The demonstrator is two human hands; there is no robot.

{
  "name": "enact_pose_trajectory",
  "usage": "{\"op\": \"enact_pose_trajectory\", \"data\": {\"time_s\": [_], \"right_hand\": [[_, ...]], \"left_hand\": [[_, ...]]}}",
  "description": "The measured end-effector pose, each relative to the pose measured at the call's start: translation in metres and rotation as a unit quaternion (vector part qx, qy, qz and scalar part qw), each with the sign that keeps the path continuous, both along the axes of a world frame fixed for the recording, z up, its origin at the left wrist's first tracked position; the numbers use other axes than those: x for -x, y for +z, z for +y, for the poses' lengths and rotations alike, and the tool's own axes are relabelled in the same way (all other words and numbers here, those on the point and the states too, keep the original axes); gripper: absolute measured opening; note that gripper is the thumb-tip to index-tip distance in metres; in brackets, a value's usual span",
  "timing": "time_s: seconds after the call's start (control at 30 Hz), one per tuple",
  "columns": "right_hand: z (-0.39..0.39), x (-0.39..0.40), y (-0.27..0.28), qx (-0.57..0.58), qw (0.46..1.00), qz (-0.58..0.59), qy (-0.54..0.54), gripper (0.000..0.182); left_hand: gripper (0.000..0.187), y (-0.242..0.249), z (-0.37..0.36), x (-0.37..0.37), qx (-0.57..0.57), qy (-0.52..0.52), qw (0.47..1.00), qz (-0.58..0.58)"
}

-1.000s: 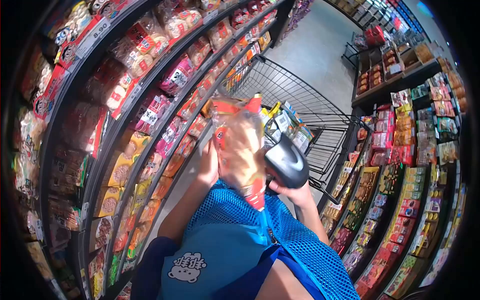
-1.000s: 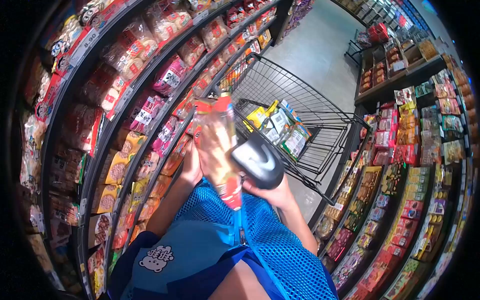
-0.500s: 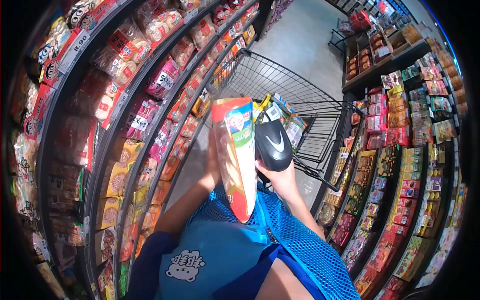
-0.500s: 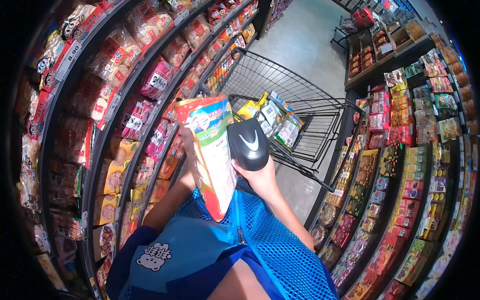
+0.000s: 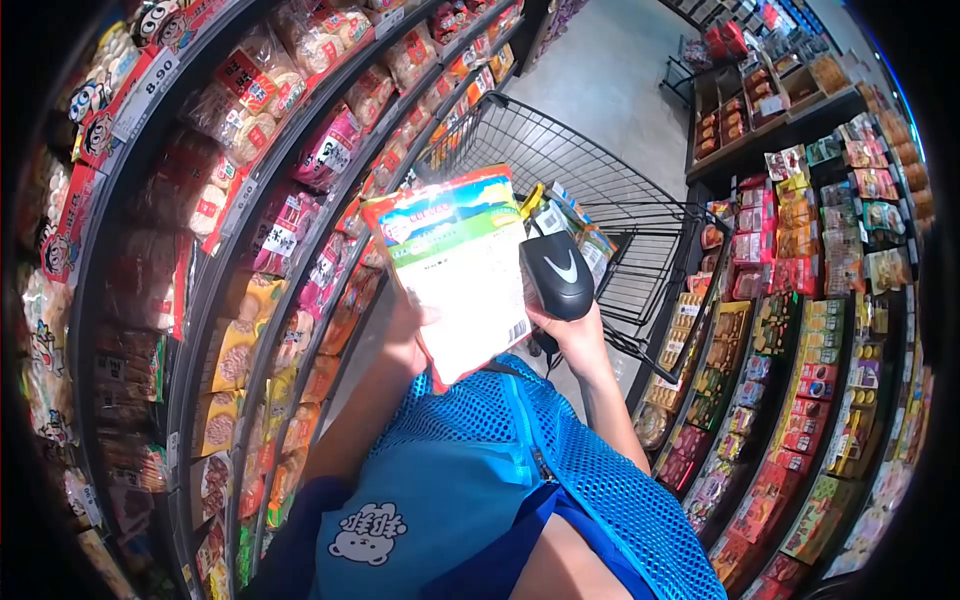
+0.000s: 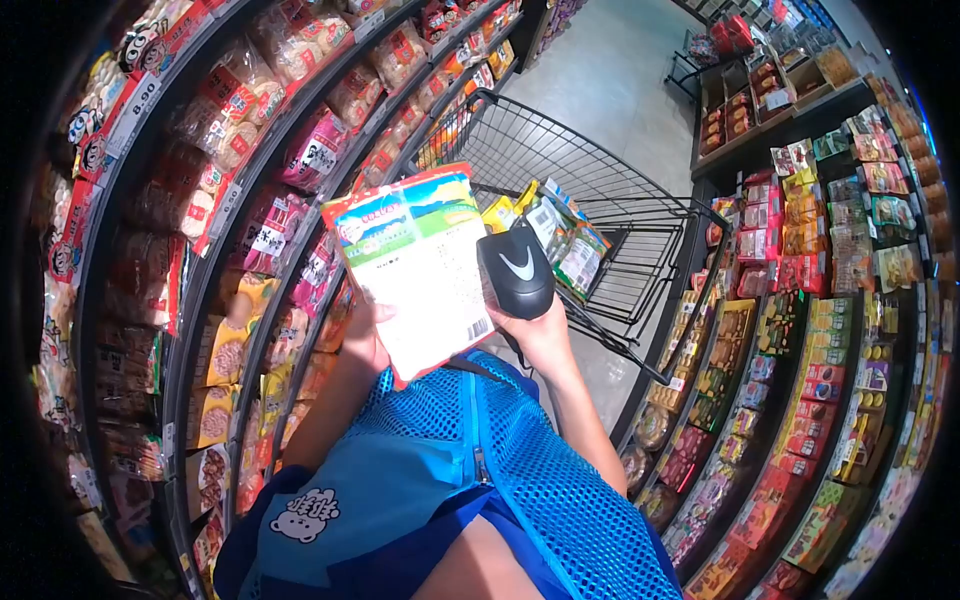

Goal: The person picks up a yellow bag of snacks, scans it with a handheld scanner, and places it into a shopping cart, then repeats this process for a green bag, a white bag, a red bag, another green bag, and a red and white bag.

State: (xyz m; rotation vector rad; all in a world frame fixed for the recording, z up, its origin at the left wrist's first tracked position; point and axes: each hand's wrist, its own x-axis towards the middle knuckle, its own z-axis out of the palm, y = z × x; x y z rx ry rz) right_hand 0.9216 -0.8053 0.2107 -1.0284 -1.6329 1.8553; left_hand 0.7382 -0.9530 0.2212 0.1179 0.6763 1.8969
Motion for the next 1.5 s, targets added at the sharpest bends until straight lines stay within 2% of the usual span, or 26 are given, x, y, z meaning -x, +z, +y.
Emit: {"op": "enact_pose_trajectory", "data": {"time_s": [0.03, 0.23, 0.33, 0.4, 0.43, 0.5, 0.57, 0.63, 0.67, 0.77, 0.83, 0.9, 0.97, 1.03, 1.1, 1.17, 1.2, 1.3, 1.5], "right_hand": [[0.002, -0.002, -0.001, 0.025, 0.999, -0.016, 0.019, 0.051], [0.002, 0.006, 0.005, -0.118, 0.988, -0.092, -0.048, 0.05], [0.0, 0.005, -0.006, -0.134, 0.985, -0.074, -0.082, 0.037], [0.005, -0.004, -0.011, -0.094, 0.986, -0.103, -0.088, 0.041], [0.009, -0.011, -0.014, -0.075, 0.986, -0.118, -0.09, 0.043], [0.017, -0.032, -0.043, -0.112, 0.976, -0.124, -0.142, 0.035], [0.021, -0.063, -0.074, -0.077, 0.962, -0.182, -0.187, 0.015], [0.018, -0.084, -0.08, -0.047, 0.954, -0.235, -0.18, 0.01], [0.016, -0.095, -0.091, -0.024, 0.952, -0.248, -0.176, 0.008], [0.001, -0.111, -0.111, 0.04, 0.95, -0.271, -0.151, 0.01], [-0.009, -0.115, -0.144, 0.096, 0.952, -0.252, -0.143, 0.018], [-0.013, -0.109, -0.168, 0.042, 0.944, -0.323, -0.06, 0.02], [-0.018, -0.068, -0.132, 0.001, 0.952, -0.306, -0.028, 0.022], [-0.013, -0.042, -0.137, 0.058, 0.964, -0.258, 0.017, 0.028], [-0.014, -0.006, -0.095, 0.105, 0.989, -0.105, -0.002, 0.027], [-0.007, 0.015, -0.057, 0.145, 0.987, -0.067, 0.032, 0.025], [-0.004, 0.02, -0.047, 0.145, 0.985, -0.074, 0.06, 0.025], [-0.004, 0.029, -0.013, 0.111, 0.991, -0.06, 0.054, 0.019], [-0.015, 0.024, 0.019, 0.099, 0.993, -0.048, 0.033, 0.024]], "left_hand": [[0.067, -0.007, -0.001, 0.003, 0.031, -0.003, 0.999, 0.005], [0.047, -0.031, 0.014, 0.011, 0.149, 0.004, 0.986, 0.074], [0.042, -0.036, 0.017, 0.009, 0.172, 0.021, 0.98, 0.096], [0.041, -0.038, 0.026, 0.019, 0.186, 0.044, 0.977, 0.094], [0.04, -0.037, 0.03, 0.024, 0.165, 0.061, 0.976, 0.125], [0.039, -0.032, 0.038, 0.037, 0.122, 0.098, 0.97, 0.186], [0.037, -0.025, 0.044, 0.056, 0.09, 0.116, 0.968, 0.205], [0.037, -0.024, 0.048, 0.076, 0.065, 0.122, 0.962, 0.236], [0.04, -0.034, 0.049, 0.087, 0.136, 0.144, 0.956, 0.216], [0.042, -0.029, 0.054, 0.098, 0.157, 0.178, 0.94, 0.246], [0.044, -0.026, 0.057, 0.099, 0.135, 0.177, 0.941, 0.253], [0.045, -0.029, 0.061, 0.101, 0.113, 0.177, 0.944, 0.256], [0.045, -0.031, 0.064, 0.1, 0.104, 0.166, 0.945, 0.262], [0.045, -0.033, 0.066, 0.099, 0.095, 0.16, 0.944, 0.274], [0.045, -0.036, 0.069, 0.099, 0.086, 0.159, 0.939, 0.293], [0.045, -0.042, 0.069, 0.102, 0.1, 0.159, 0.931, 0.312], [0.046, -0.043, 0.069, 0.103, 0.107, 0.158, 0.927, 0.322], [0.047, -0.037, 0.069, 0.102, 0.124, 0.163, 0.922, 0.33], [0.05, -0.042, 0.071, 0.111, 0.123, 0.16, 0.917, 0.345]]}}
